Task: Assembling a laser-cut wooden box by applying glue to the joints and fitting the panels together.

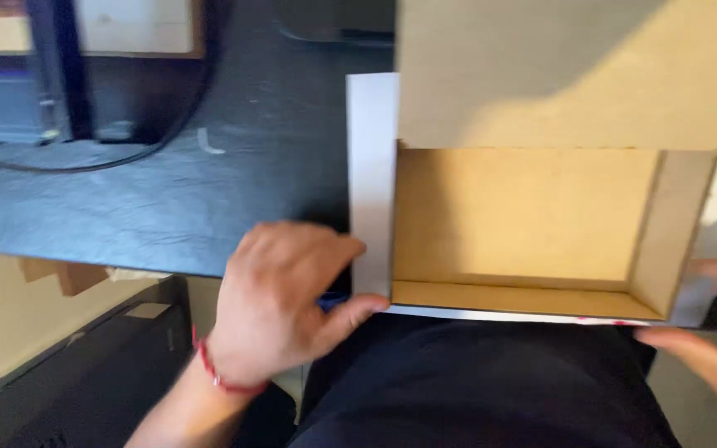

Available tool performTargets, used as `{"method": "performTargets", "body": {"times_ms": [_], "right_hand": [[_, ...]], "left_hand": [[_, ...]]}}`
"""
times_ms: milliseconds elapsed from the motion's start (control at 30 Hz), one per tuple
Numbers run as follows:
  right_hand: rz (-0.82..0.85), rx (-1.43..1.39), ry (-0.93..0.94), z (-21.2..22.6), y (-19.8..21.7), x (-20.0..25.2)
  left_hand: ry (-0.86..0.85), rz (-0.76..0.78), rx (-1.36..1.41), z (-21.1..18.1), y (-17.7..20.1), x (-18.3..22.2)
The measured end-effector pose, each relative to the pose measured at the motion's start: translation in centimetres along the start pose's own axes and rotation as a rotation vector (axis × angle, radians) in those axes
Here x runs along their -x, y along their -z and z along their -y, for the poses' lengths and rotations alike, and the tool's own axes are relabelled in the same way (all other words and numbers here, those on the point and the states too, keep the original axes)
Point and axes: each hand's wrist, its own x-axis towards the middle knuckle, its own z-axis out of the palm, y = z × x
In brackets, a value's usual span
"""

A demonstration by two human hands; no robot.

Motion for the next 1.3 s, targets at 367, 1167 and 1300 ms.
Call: {"method": "performTargets", "body": {"times_ms": [367, 1167, 1300], "right_hand": [[0.209, 0.578, 0.432, 10.5, 3.3, -1.5], [0.317, 0.685, 0.220, 10.2, 2.5, -1.5], [0.436, 0.770, 0.027, 12.6, 5.3, -1.9]], "left_hand": [[0.085, 0.412, -0.192, -1.4, -3.7, 0.0], [0.346, 0.518, -0.250, -2.7, -4.8, 0.9], [0.544, 0.630, -0.189, -3.1, -2.0, -1.0]]}}
